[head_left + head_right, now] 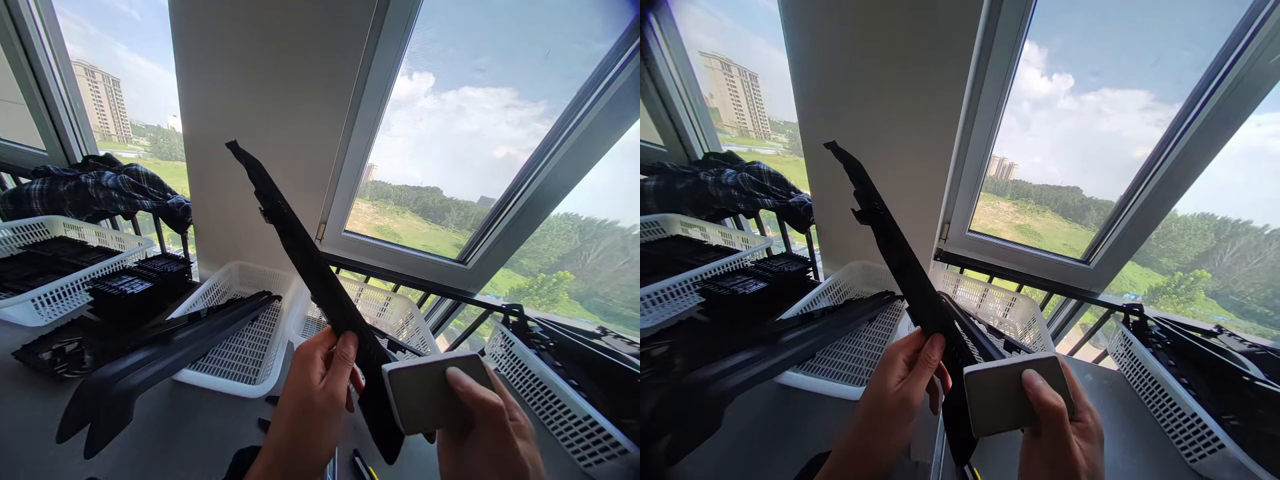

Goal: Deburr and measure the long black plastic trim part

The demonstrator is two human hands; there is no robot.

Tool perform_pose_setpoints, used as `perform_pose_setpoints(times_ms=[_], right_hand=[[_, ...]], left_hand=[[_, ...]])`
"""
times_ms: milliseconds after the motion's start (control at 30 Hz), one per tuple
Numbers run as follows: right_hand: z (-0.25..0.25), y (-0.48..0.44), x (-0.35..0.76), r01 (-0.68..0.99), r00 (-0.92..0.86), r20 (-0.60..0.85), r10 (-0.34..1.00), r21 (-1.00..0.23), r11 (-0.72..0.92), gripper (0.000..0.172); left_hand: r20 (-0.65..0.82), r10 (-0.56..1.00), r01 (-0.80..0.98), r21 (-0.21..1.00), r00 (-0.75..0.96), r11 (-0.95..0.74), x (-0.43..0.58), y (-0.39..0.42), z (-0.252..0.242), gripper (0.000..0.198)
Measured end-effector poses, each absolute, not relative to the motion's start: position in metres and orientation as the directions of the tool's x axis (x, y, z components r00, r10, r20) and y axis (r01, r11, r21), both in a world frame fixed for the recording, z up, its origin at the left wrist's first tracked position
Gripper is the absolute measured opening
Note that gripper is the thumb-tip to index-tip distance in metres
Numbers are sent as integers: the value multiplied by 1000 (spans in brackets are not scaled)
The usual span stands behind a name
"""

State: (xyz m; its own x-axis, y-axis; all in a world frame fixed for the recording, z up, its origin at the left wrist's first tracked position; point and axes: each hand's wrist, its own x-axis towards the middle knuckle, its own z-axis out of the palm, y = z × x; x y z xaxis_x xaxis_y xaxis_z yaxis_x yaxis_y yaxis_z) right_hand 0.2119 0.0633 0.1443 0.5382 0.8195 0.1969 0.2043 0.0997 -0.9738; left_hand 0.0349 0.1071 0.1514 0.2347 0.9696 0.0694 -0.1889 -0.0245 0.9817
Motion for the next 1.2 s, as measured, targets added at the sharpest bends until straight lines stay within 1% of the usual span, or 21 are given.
perform_pose_setpoints(times_ms=[67, 167, 300, 367, 433, 533, 600, 700, 800, 933, 1033, 1100, 1200], right_hand=[[147, 62, 203, 231, 588, 268, 763, -960, 159, 19], [152, 60, 186, 264, 582, 305, 754, -948, 179, 22], [157, 59, 174, 266, 511, 346, 787, -934, 238, 40], [158, 60, 176, 253, 495, 321, 807, -942, 219, 45], [159, 61, 179, 210, 506, 243, 828, -965, 155, 42], [162, 64, 182, 106, 526, 112, 843, -992, 65, 41], [164, 65, 180, 66, 531, 85, 843, -996, 58, 40], [166, 64, 175, 33, 507, 110, 855, -994, 108, 39], [166, 63, 172, 21, 470, 115, 875, -993, 119, 42], [162, 65, 175, 71, 402, 135, 905, -991, 116, 45], [157, 68, 184, 113, 410, 178, 895, -983, 143, 45], [154, 69, 192, 158, 438, 212, 873, -975, 158, 42], [152, 69, 200, 224, 442, 291, 848, -952, 210, 30]], left_hand=[[74, 964, -188, 982, 255, -25, 33, 108, 152, 45], [58, 965, -191, 982, 256, -9, 32, 106, 157, 44], [47, 975, -192, 981, 216, -5, 32, 104, 165, 43], [61, 981, -183, 983, 185, -26, 32, 103, 167, 42], [65, 979, -169, 985, 194, -32, 33, 103, 166, 43], [61, 965, -141, 990, 255, -26, 34, 103, 165, 44], [64, 962, -113, 993, 264, -35, 34, 102, 165, 45], [63, 968, -88, 995, 243, -43, 33, 101, 168, 44], [54, 959, -109, 994, 278, -24, 34, 100, 169, 42], [52, 958, -138, 990, 283, -13, 36, 102, 163, 44], [60, 970, -83, 996, 235, -42, 35, 104, 161, 44], [72, 975, -42, 997, 209, -65, 32, 105, 162, 44], [82, 980, -37, 996, 180, -77, 28, 106, 164, 44]])
